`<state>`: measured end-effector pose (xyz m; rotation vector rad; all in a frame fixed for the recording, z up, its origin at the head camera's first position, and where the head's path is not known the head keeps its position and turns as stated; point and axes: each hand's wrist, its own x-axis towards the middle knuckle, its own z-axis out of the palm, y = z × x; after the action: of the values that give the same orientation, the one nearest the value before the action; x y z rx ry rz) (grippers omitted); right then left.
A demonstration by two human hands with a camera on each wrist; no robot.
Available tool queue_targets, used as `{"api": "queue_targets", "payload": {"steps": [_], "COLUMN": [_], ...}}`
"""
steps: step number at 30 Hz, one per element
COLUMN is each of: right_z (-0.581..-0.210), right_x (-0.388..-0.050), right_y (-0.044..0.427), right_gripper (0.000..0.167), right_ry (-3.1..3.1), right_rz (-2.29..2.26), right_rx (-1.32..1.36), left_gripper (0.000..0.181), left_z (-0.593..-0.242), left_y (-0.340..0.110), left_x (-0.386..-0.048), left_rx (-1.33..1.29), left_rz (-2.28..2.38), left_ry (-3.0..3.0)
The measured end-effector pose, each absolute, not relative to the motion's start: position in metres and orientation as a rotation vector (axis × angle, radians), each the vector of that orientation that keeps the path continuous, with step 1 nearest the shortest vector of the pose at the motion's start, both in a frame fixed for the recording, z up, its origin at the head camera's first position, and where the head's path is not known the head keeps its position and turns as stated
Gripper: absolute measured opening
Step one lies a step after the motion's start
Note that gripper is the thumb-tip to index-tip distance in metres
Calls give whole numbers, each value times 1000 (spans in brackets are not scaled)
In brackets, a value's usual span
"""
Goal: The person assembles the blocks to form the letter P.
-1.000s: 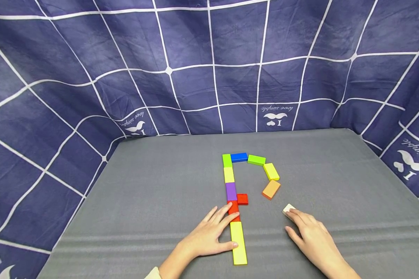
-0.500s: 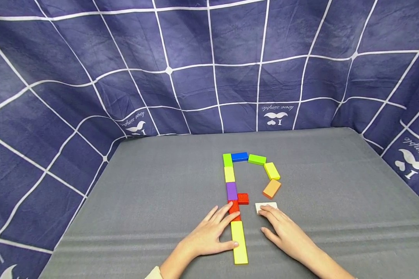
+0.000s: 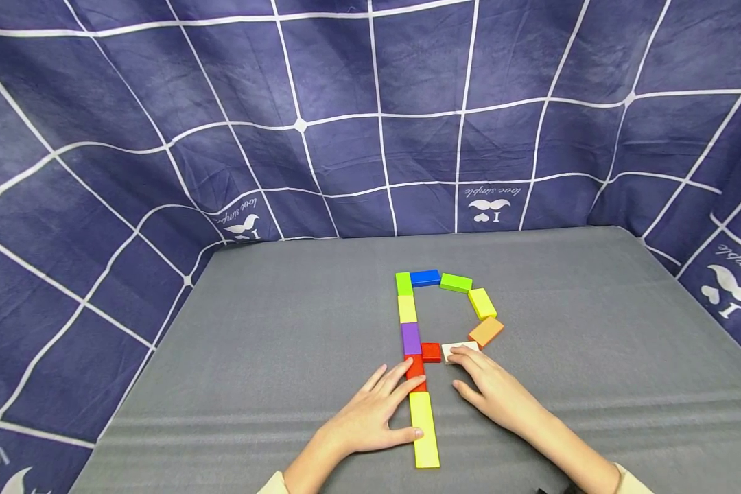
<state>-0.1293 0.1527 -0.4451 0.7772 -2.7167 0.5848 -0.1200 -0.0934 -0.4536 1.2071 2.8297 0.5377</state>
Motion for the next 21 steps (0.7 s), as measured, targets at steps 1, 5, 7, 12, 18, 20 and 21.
{"api": "queue_targets", "payload": {"steps": [1,5,7,12,18,20,21], "right_z": [-445,-445,-445,-439,-434,-435,-435], "right_x": [-130,-133,-133,-135,-141,-143,-144], "right_y": [152,152,152,160,178,182,184], "right_gripper": [35,33,33,31,38,41,41], "right_ry": [-2716,-2728,-2733,-2729,-2784,-2822,-2834], "right_rz": [587,596,608,673,659,659,671], "right_rx": [775,767,773,625,268,251,255], "left_gripper": [70,70,70,70,70,70,70], "left_z": [-454,-454,-455,-455,-455,-455,-455], "left_y": [-93,-93,-93,-93,-93,-93,-94], "left_x": [-120,-120,-120,-119,-120,-120,-120], "left_rx": [1206,1207,1207,1220,1231,1233,1235], "left_rz": [539,533,532,529,529,530,531], "left_ry": [2828,2829,2831,2835,2850,2852,2851]}}
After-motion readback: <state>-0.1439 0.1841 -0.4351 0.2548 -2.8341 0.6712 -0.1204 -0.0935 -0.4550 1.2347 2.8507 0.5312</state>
